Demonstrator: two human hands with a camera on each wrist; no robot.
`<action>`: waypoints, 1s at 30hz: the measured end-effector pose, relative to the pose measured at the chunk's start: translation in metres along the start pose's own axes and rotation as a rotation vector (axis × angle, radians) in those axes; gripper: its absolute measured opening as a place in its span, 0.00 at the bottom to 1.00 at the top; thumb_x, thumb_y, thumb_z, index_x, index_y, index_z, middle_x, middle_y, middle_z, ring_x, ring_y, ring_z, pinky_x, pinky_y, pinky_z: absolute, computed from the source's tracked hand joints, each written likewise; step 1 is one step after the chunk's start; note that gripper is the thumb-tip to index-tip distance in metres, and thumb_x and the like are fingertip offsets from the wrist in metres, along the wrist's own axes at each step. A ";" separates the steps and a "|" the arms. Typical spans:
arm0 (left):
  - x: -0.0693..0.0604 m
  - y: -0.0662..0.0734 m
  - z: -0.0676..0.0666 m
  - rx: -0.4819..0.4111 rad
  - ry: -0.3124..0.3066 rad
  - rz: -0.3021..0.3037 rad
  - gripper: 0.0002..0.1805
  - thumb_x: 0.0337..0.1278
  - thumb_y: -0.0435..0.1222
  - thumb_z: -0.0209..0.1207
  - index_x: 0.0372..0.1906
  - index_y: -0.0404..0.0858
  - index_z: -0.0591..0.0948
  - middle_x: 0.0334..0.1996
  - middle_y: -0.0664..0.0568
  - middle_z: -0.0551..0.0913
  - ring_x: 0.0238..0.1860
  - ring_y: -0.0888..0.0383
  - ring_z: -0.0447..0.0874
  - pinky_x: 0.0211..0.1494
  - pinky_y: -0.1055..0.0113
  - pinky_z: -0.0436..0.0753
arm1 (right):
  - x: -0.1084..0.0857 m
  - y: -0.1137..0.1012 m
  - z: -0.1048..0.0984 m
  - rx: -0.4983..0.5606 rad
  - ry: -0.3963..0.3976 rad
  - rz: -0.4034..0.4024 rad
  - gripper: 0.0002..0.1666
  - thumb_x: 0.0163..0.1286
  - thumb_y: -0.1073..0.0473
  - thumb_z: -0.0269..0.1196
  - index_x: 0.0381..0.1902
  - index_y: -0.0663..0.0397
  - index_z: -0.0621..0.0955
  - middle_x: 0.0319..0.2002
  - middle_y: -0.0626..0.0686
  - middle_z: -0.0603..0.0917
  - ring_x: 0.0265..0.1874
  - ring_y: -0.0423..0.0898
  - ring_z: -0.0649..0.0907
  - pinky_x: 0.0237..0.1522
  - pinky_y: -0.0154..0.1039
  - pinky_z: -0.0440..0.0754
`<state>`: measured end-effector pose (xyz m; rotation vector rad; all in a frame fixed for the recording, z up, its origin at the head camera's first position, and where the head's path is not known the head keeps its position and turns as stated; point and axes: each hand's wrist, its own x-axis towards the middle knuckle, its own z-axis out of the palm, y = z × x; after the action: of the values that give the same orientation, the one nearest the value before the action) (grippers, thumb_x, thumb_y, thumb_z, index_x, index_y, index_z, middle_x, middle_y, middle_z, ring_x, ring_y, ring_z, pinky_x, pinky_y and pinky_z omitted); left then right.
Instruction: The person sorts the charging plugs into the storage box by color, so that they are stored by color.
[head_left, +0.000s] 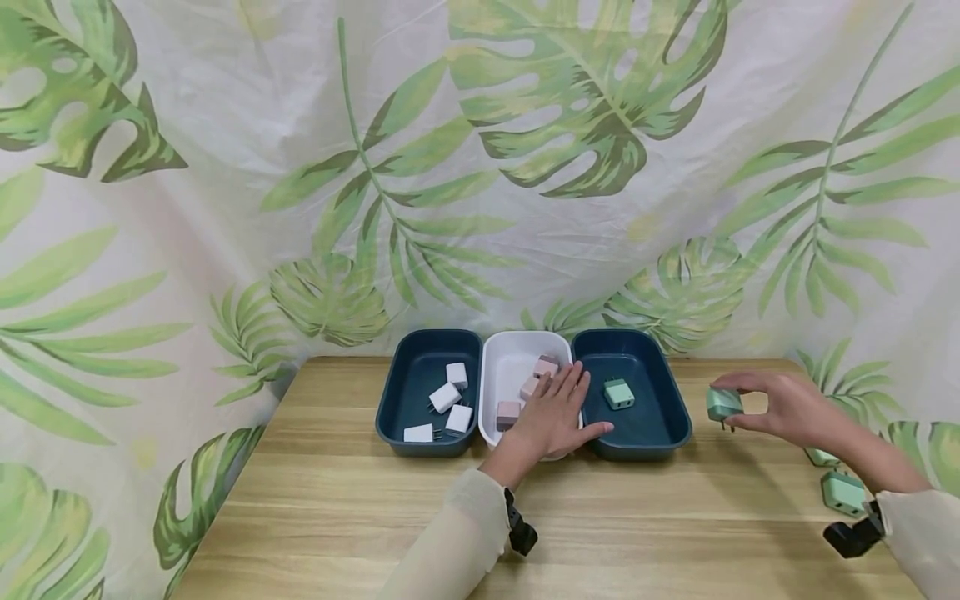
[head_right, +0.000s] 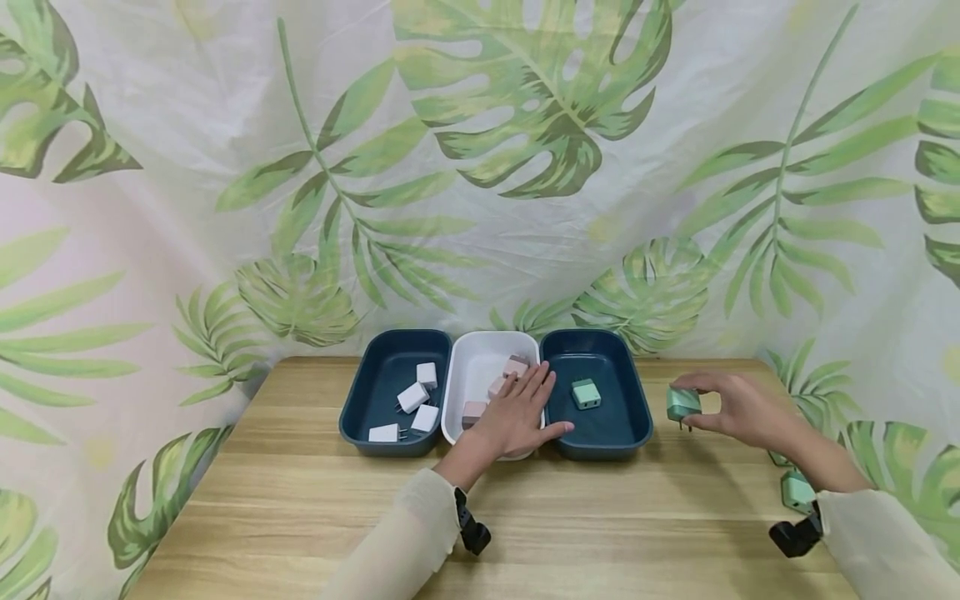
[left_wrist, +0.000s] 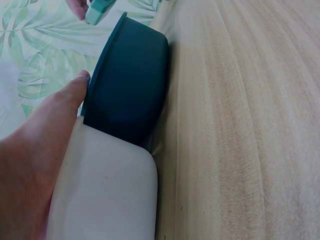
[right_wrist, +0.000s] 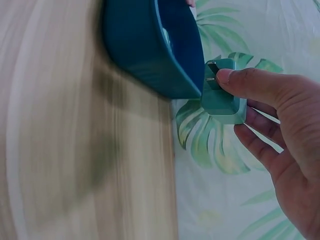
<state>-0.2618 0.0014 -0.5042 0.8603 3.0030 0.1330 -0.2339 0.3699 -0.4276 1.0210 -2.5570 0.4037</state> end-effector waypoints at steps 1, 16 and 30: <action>0.000 0.000 0.000 -0.002 0.002 0.001 0.54 0.73 0.75 0.35 0.88 0.43 0.48 0.88 0.50 0.43 0.87 0.53 0.39 0.87 0.51 0.44 | 0.003 -0.001 0.000 -0.006 0.003 -0.003 0.33 0.44 0.59 0.87 0.51 0.52 0.91 0.47 0.53 0.92 0.39 0.51 0.91 0.34 0.42 0.88; -0.002 -0.001 0.001 -0.017 0.023 0.011 0.54 0.73 0.75 0.36 0.87 0.43 0.50 0.88 0.50 0.44 0.87 0.53 0.41 0.87 0.51 0.46 | 0.030 -0.005 0.014 0.114 -0.051 0.043 0.29 0.53 0.61 0.84 0.54 0.57 0.90 0.50 0.55 0.91 0.43 0.51 0.90 0.39 0.42 0.88; 0.000 -0.002 0.001 -0.007 0.019 0.019 0.53 0.73 0.74 0.35 0.88 0.43 0.50 0.88 0.49 0.44 0.87 0.53 0.40 0.87 0.51 0.46 | 0.060 -0.004 0.034 0.169 -0.060 0.027 0.26 0.54 0.63 0.83 0.53 0.59 0.90 0.51 0.59 0.91 0.42 0.53 0.91 0.41 0.51 0.90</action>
<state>-0.2625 0.0001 -0.5050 0.8921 3.0111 0.1533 -0.2788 0.3179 -0.4324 1.0729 -2.6283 0.6137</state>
